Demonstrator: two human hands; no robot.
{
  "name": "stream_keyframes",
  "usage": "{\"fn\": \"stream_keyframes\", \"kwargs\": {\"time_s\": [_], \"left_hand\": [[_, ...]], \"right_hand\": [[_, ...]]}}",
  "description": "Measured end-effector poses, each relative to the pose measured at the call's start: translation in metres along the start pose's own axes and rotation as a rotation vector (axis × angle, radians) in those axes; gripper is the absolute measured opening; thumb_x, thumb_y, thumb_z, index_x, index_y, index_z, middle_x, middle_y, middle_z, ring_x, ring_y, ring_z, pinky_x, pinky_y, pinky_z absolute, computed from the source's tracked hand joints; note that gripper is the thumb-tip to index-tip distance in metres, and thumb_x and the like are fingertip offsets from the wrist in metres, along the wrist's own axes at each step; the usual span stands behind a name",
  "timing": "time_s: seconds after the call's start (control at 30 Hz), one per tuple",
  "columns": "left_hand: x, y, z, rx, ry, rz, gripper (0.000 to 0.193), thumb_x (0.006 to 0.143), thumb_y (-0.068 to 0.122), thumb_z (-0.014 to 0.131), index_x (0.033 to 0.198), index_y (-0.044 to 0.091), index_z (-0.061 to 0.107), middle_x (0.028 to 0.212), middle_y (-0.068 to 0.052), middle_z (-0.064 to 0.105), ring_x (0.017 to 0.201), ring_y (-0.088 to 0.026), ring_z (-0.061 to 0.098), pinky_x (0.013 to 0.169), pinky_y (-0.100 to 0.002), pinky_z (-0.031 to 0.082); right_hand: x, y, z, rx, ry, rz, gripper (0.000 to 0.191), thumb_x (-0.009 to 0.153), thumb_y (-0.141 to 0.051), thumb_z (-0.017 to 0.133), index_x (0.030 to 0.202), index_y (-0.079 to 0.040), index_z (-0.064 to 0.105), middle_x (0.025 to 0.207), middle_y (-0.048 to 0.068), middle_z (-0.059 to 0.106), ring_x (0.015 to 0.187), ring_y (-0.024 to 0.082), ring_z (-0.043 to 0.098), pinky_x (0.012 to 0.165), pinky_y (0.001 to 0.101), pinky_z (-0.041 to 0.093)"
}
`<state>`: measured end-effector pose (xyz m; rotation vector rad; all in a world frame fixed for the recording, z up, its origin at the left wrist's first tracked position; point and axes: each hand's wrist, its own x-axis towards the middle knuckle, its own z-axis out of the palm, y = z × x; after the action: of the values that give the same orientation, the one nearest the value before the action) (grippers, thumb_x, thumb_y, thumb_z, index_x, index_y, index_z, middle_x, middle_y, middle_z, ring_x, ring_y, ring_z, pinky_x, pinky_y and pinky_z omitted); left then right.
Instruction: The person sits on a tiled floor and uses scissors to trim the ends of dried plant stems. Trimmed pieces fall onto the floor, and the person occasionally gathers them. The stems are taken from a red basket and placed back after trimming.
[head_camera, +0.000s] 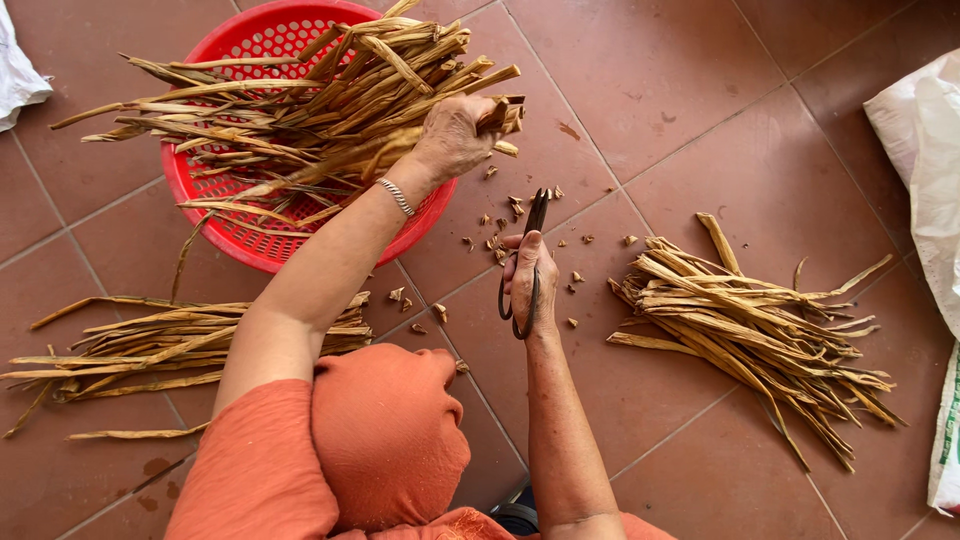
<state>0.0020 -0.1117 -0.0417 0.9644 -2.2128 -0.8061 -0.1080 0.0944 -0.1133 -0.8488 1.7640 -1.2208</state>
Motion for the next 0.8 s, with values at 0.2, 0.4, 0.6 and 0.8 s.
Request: {"fn": "stream_keyframes", "kwargs": {"time_s": [0.2, 0.4, 0.6, 0.8], "left_hand": [[-0.045, 0.004, -0.009, -0.57, -0.218, -0.237, 0.014, 0.094, 0.008, 0.075, 0.107, 0.007, 0.078, 0.098, 0.0, 0.074, 0.086, -0.007, 0.064, 0.076, -0.024, 0.058], [-0.071, 0.003, -0.011, -0.865, -0.228, -0.315, 0.014, 0.094, 0.008, 0.078, 0.108, 0.006, 0.077, 0.097, 0.004, 0.072, 0.088, -0.003, 0.063, 0.075, -0.021, 0.056], [-0.074, -0.001, -0.006, -0.905, -0.272, -0.434, 0.014, 0.088, 0.008, 0.081, 0.101, 0.007, 0.076, 0.09, 0.003, 0.074, 0.081, -0.003, 0.067, 0.069, -0.021, 0.059], [-0.078, -0.001, -0.007, -0.84, -0.313, -0.413, 0.014, 0.088, 0.009, 0.081, 0.099, 0.003, 0.076, 0.088, 0.001, 0.073, 0.08, -0.005, 0.066, 0.069, -0.024, 0.059]], "right_hand": [[-0.004, -0.019, 0.012, -0.161, -0.057, -0.1, 0.08, 0.099, -0.073, 0.026, 0.116, -0.006, 0.067, 0.071, -0.001, 0.057, 0.063, 0.009, 0.056, 0.058, 0.0276, 0.05], [-0.012, -0.033, 0.021, -0.248, -0.065, -0.138, 0.081, 0.099, -0.074, 0.023, 0.124, -0.009, 0.065, 0.076, 0.003, 0.062, 0.072, 0.014, 0.063, 0.068, 0.033, 0.053], [-0.011, -0.034, 0.02, -0.389, -0.034, -0.214, 0.089, 0.096, -0.08, 0.016, 0.129, -0.012, 0.063, 0.088, 0.01, 0.069, 0.09, 0.026, 0.071, 0.081, 0.0434, 0.054], [-0.01, -0.028, 0.024, -0.432, -0.033, -0.181, 0.09, 0.095, -0.079, 0.012, 0.119, -0.009, 0.064, 0.088, 0.012, 0.072, 0.089, 0.032, 0.072, 0.08, 0.0474, 0.053]]}}
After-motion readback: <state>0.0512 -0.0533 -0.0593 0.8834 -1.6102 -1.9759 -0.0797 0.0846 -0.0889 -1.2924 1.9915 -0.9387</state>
